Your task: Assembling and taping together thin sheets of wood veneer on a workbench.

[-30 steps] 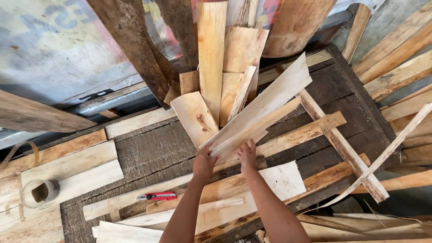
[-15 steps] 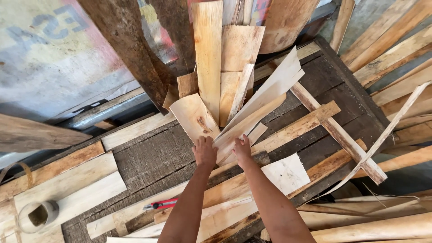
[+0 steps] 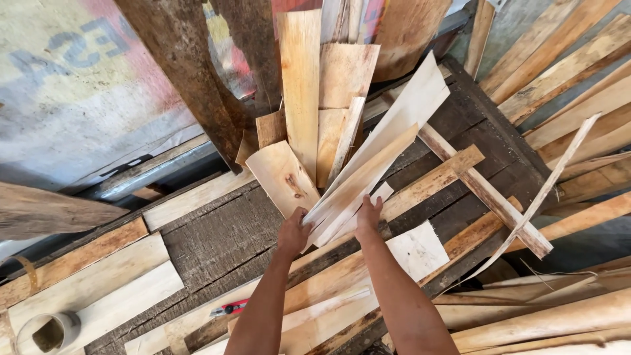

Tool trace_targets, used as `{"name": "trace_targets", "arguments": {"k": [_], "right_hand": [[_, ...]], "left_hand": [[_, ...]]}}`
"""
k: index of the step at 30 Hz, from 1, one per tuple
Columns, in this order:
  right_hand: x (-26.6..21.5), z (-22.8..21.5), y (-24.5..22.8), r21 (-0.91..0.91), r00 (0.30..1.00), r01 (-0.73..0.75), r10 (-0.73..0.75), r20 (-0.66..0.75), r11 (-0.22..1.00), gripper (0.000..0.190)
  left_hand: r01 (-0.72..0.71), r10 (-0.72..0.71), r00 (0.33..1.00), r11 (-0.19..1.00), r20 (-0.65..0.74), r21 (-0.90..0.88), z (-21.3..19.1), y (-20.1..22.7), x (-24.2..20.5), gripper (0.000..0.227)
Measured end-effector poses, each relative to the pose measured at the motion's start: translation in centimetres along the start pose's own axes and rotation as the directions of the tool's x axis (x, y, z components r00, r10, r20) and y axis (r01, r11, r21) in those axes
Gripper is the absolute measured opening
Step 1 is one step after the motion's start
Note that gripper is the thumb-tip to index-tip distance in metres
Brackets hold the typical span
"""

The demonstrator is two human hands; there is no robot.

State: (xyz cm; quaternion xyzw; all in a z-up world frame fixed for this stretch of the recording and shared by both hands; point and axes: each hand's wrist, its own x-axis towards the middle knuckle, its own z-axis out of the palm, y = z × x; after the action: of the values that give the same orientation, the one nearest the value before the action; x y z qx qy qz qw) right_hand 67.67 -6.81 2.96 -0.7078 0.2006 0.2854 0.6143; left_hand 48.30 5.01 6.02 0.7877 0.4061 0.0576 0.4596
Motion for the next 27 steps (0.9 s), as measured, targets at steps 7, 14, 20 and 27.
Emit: {"name": "trace_targets", "arguments": {"k": [7, 14, 20, 27], "right_hand": [[1.9, -1.5, -0.7, 0.053, 0.983, -0.073, 0.063, 0.172, 0.996, 0.066], [7.3, -2.1, -1.2, 0.206, 0.935, -0.150, 0.071, 0.349, 0.967, 0.065], [13.1, -4.9, -4.9, 0.486, 0.832, 0.040, -0.298, 0.467, 0.873, 0.031], [14.7, -8.9, -16.0, 0.368, 0.818, 0.372, -0.489, 0.304, 0.852, 0.035]], "left_hand": [[-0.186, 0.189, 0.959, 0.982, -0.212, 0.032, 0.4, 1.1, -2.1, 0.026], [-0.192, 0.154, 0.946, 0.975, -0.286, -0.109, 2.3, 5.4, -3.1, 0.028], [-0.172, 0.102, 0.949, 0.961, -0.298, -0.217, 7.9, 10.2, -0.7, 0.030], [-0.235, 0.211, 0.933, 0.971, -0.291, -0.048, 17.7, 15.6, 6.4, 0.028]]}}
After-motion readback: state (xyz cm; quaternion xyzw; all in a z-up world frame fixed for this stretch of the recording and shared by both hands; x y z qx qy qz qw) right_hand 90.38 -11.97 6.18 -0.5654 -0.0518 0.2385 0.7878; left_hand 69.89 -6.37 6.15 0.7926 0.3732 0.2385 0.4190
